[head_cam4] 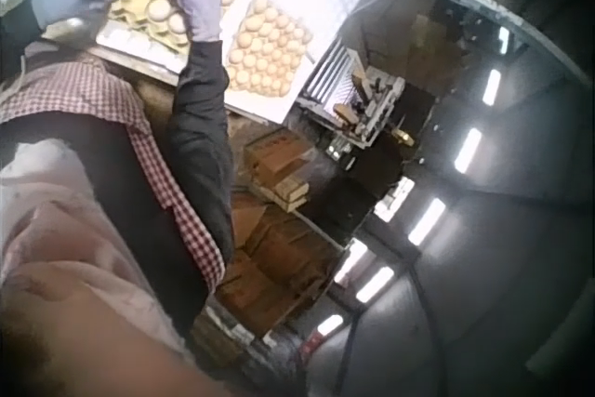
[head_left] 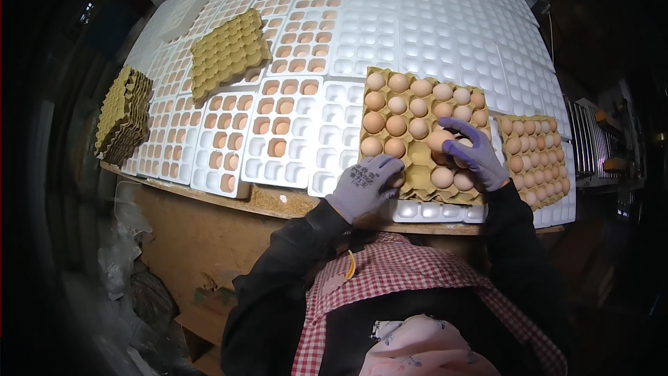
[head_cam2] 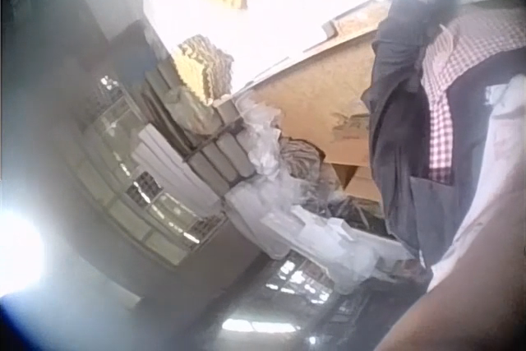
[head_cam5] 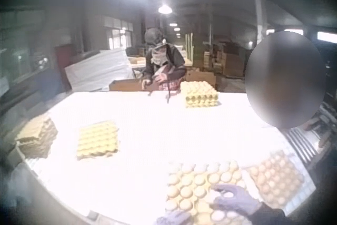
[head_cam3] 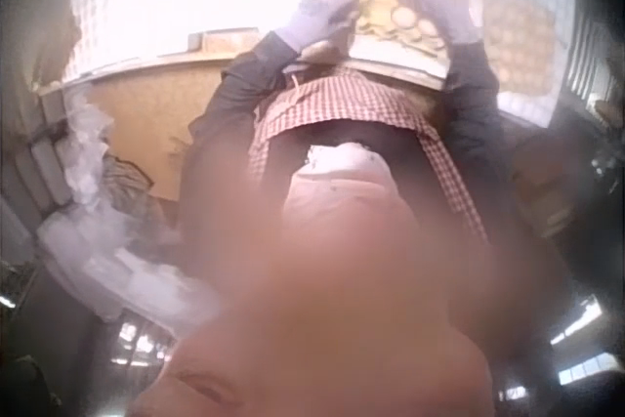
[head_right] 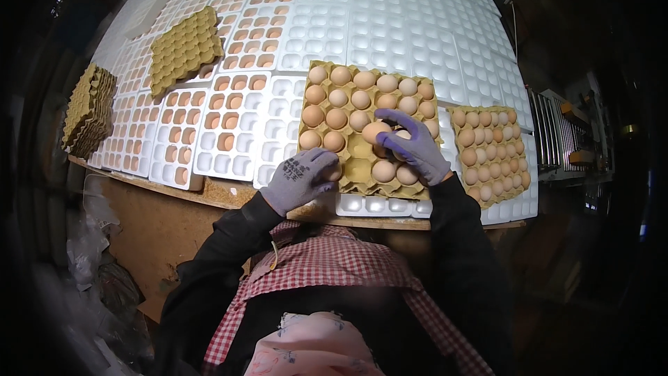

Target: The person sorts eggs from one tray into another, transferring them by hand while wearing gloves at a workspace.

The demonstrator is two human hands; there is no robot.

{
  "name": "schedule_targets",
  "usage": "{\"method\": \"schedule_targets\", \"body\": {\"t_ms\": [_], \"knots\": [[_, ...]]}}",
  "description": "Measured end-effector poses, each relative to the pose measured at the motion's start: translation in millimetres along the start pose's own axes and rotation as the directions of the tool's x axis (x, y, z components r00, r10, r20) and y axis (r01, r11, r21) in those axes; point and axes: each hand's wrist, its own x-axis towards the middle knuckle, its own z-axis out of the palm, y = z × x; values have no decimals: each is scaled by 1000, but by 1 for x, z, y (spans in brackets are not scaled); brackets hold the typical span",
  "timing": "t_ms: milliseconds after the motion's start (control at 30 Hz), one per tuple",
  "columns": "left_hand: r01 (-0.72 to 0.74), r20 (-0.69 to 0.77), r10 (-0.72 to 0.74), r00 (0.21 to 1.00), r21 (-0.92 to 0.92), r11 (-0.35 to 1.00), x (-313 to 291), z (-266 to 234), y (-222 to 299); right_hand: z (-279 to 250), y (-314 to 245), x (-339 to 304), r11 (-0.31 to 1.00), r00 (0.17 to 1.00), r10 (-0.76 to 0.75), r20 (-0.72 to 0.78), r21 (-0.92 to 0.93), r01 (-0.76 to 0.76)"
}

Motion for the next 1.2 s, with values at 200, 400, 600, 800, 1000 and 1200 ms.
{"method": "schedule_targets", "body": {"t_ms": [200, 400, 600, 800, 1000, 1200], "knots": [[209, -294, -67, 953, 486, 849, 37, -1, 15, 12, 4, 41, 275, 910, -409, 63, -943, 189], [173, -306, -148, 941, 55, 983, 26, -4, 1, 40, -11, 49, 353, 852, -524, 15, -906, 233], [535, -525, -493, 694, -83, 841, -94, -14, -81, 168, -28, 42, 406, 829, -427, 361, -743, 533], [442, -573, -525, 629, -292, 848, -104, 3, -118, 208, 20, 81, 218, 866, -256, 429, -848, 484], [367, -444, -547, 710, -430, 825, -51, -37, -152, 200, 16, 132, 394, 844, -378, 382, -758, 519], [525, -262, -509, 820, -9, 851, -6, 8, -190, 202, 35, 134, 181, 774, -530, 347, -845, 503]]}}
